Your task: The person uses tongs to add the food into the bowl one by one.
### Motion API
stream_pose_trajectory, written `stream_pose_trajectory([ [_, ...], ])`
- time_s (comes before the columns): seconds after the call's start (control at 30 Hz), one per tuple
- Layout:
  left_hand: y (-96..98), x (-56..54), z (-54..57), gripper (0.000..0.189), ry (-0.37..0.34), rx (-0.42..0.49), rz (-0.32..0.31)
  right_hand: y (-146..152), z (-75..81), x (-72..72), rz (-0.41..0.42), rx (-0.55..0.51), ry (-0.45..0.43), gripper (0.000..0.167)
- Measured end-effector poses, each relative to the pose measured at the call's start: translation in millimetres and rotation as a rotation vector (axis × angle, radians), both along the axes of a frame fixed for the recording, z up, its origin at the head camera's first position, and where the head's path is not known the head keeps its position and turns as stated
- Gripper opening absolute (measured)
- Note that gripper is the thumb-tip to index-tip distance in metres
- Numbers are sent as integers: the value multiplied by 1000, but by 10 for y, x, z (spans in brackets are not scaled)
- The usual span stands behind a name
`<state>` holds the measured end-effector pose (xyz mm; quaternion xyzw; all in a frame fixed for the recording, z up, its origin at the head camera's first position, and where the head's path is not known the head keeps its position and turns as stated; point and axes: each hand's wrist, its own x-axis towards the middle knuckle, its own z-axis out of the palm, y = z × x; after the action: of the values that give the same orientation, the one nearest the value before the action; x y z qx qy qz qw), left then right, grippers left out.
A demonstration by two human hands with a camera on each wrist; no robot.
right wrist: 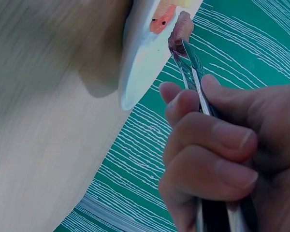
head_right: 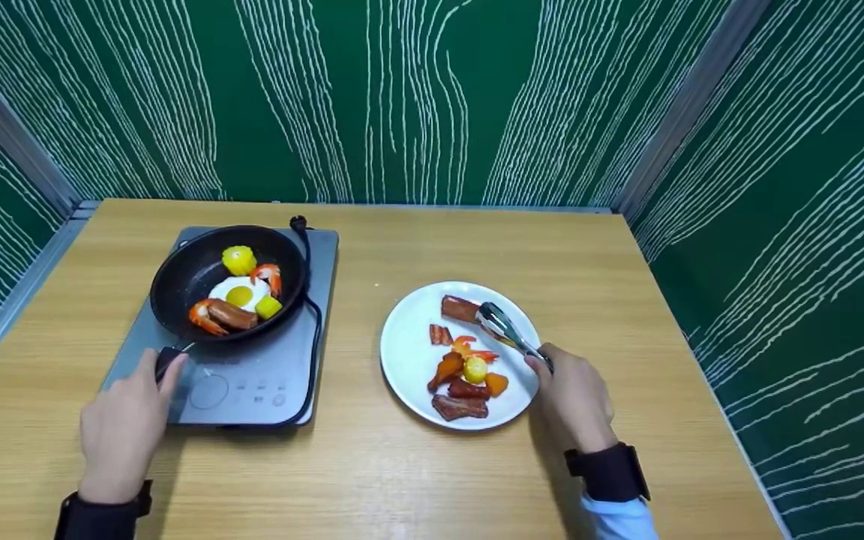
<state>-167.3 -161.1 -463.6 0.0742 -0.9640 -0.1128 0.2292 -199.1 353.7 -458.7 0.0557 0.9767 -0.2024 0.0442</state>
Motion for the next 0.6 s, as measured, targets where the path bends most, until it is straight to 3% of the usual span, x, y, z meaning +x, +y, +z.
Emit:
stream_pose_trajectory([
  [0.2, -8, -10, 0, 44, -11, 4, -5, -98, 70, -39, -15, -23, -30, 55],
  [0.37, -11, -24, 14, 47, -58, 22, 1, -243, 161, -89, 12, -23, 15, 57],
  [0.6, -12, -7, 16, 47, -53, 27, 5, -583, 310, -213, 105, -30, 142, 38],
])
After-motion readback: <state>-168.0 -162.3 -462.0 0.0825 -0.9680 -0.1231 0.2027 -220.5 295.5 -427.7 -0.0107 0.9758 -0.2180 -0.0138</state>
